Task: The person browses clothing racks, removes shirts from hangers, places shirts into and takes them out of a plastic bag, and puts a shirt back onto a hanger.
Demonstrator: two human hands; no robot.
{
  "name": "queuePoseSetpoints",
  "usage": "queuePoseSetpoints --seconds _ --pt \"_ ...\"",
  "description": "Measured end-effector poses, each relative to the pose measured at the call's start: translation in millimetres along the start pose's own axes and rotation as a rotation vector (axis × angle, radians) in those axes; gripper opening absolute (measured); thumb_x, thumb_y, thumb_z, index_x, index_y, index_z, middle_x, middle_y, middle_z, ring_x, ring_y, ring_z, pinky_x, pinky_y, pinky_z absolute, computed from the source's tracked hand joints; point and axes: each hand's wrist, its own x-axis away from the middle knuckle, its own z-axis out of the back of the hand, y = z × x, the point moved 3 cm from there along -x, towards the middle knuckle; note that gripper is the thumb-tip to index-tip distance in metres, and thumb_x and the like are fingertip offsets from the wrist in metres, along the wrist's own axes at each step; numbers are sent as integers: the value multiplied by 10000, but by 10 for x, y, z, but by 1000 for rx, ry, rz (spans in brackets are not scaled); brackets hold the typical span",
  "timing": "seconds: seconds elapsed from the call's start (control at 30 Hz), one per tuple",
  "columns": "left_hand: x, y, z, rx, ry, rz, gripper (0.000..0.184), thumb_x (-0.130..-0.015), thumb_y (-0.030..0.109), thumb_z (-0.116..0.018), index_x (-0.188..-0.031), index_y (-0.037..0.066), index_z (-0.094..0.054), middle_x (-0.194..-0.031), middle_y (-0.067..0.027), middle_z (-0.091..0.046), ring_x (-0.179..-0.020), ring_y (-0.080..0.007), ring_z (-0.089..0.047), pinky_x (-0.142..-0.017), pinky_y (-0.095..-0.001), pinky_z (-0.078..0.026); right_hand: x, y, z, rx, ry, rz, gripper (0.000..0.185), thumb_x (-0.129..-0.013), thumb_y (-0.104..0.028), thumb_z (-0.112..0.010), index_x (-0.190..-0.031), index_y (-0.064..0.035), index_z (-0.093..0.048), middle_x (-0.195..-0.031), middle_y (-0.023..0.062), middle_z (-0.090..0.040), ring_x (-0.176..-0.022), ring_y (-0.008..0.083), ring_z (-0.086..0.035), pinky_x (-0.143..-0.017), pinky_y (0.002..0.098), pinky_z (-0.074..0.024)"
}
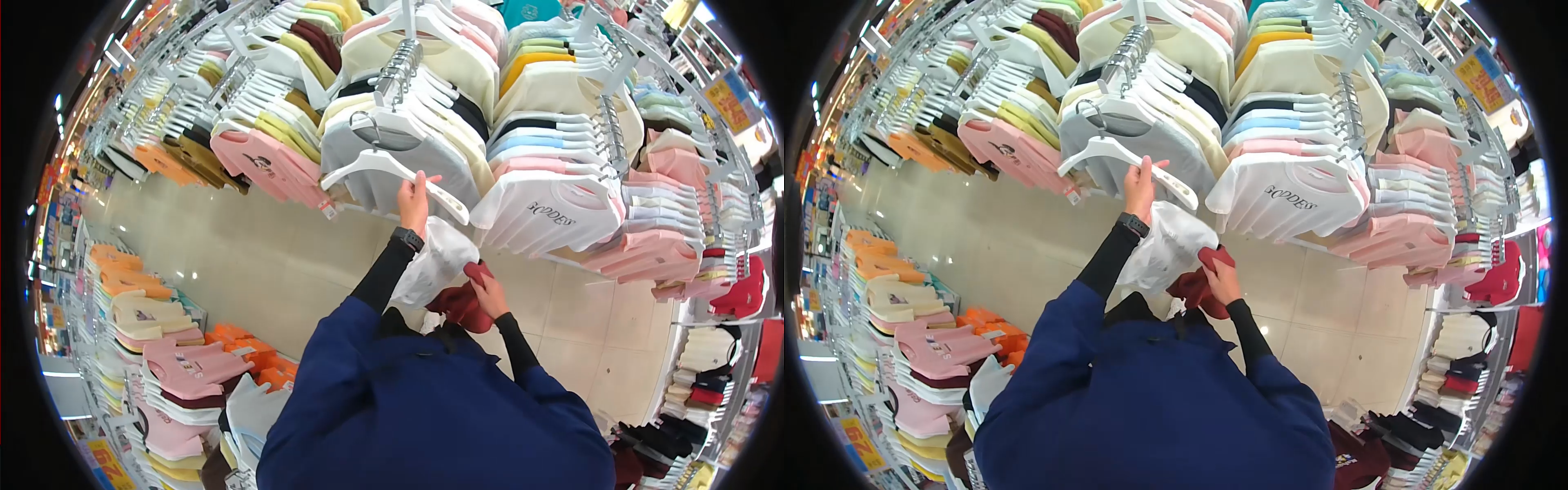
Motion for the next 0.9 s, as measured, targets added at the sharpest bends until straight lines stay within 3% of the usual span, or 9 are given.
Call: queuePoseSetpoints --seconds 0.2,0.3,0.37,0.47,0.5,0.7,0.77,0.83,0.9 --pt "-156 154 -6 -74 -38 -123 291 -1013 293 -513 -989 7 -559 -960 -98 -723 -726 -53 -481 -699 -242 -397 16 -483 319 -14 -126 9 208 -909 -194 -583 -946 8 -618 -837 224 -619 -813 410 -596 -715 431 -473" --pt "-303 176 -11 -109 -64 -144 308 -1003 302 -535 -1010 -5 -568 -955 -118 -722 -770 -64 -519 -725 -243 -408 -89 -588 360 -143 -70 39 200 -913 -177 -578 -988 0 -635 -826 183 -641 -766 349 -619 -707 385 -479" --pt "-368 167 2 -154 -63 -112 323 -996 306 -547 -1027 -15 -570 -950 -133 -721 -794 -79 -550 -744 -249 -421 -167 -717 410 -209 -63 6 227 -930 -177 -566 -1057 -5 -642 -813 144 -657 -721 243 -620 -708 335 -482" --pt "-429 110 23 -144 -58 -34 334 -986 310 -566 -1038 -20 -576 -943 -146 -719 -806 -97 -583 -770 -254 -439 -254 -1025 522 -307 -54 5 241 -943 -186 -562 -1089 -11 -641 -787 109 -660 -707 164 -594 -699 313 -479" --pt "-440 97 42 -128 -54 -5 336 -982 311 -572 -1040 -19 -579 -941 -148 -719 -806 -101 -591 -778 -256 -445 -275 -1082 535 -407 -72 -4 254 -961 -197 -551 -1097 -3 -643 -787 51 -667 -721 104 -564 -692 287 -474" --pt "-448 18 298 -262 -69 124 274 -930 207 -636 -1079 -18 -592 -1005 -140 -709 -887 -145 -637 -832 -258 -459 -406 -1565 721 -687 -213 -114 348 -1009 -299 -515 -986 20 -653 -829 13 -659 -776 68 -580 -705 246 -478" --pt "-328 -58 503 -391 -178 168 309 -909 154 -640 -1158 -16 -573 -1072 -127 -692 -1019 -160 -628 -880 -277 -460 -475 -1764 728 -799 -248 -139 372 -1014 -329 -506 -966 10 -652 -836 9 -654 -792 65 -583 -704 245 -480" --pt "-36 -45 668 -359 -446 28 462 -899 180 -623 -1318 30 -497 -1257 -56 -628 -721 -36 -558 -572 -195 -434 -567 -1852 682 -942 -313 -164 386 -1012 -361 -501 -1037 0 -636 -894 26 -662 -819 90 -617 -728 255 -500" --pt "289 195 707 -243 -536 23 498 -882 135 -635 -1338 7 -482 -1293 -90 -590 -1065 -129 -527 -861 -290 -420 -631 -2145 718 -1098 -397 -264 391 -1006 -369 -507 -1098 -3 -610 -947 52 -667 -847 119 -640 -758 270 -516"
